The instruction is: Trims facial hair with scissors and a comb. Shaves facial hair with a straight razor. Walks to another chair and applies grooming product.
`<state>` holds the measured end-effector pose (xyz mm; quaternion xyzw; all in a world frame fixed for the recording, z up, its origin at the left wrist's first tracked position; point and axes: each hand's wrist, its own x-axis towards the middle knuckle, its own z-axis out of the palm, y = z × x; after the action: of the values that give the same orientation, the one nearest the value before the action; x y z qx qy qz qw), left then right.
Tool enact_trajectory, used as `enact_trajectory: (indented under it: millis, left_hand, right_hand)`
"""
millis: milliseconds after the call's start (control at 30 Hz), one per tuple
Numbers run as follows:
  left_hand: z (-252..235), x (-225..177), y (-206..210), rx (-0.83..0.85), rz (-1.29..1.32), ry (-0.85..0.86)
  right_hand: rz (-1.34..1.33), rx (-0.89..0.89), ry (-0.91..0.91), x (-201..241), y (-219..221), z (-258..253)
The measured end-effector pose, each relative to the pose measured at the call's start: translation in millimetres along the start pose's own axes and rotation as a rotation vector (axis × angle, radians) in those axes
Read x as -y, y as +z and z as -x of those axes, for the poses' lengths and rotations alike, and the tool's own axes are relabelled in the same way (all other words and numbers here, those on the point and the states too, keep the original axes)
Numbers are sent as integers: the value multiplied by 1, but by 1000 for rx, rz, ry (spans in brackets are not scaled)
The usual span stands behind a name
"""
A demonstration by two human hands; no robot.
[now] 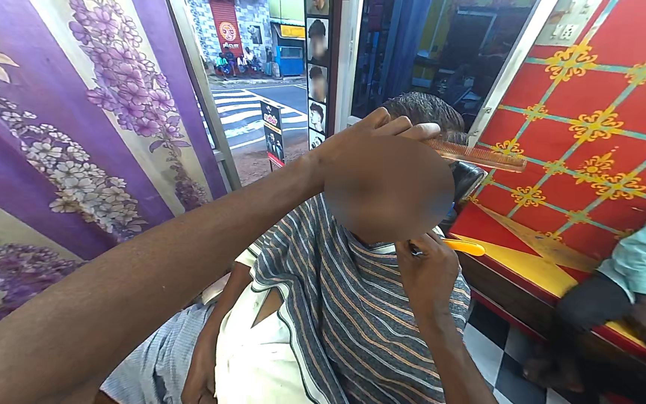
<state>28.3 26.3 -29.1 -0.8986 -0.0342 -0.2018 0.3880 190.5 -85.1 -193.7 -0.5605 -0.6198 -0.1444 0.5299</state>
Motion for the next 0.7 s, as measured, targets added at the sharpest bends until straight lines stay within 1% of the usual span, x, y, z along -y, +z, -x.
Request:
enact_trajectory:
  millis: [133,167,267,333,533,700]
  left_hand:
    - [2,0,1,-26,-22,18]
    - [2,0,1,-26,-18,11]
    - [2,-1,0,-26,3,-38]
    - [1,-2,-1,-21,28,-62]
    - [1,-3,-2,-15,44,-73]
    - [2,-1,0,-36,9,-37]
  right_hand:
    - [-97,105,73,-2,-5,-5]
    - [-103,82,58,-4,-4,-4]
    - [-95,-83,-27,-5,1,3]
    - [-78,-141,-47,-5,5,6]
    - [-17,-141,-60,-9,8,6]
    - [21,-119,-80,-10,6,3]
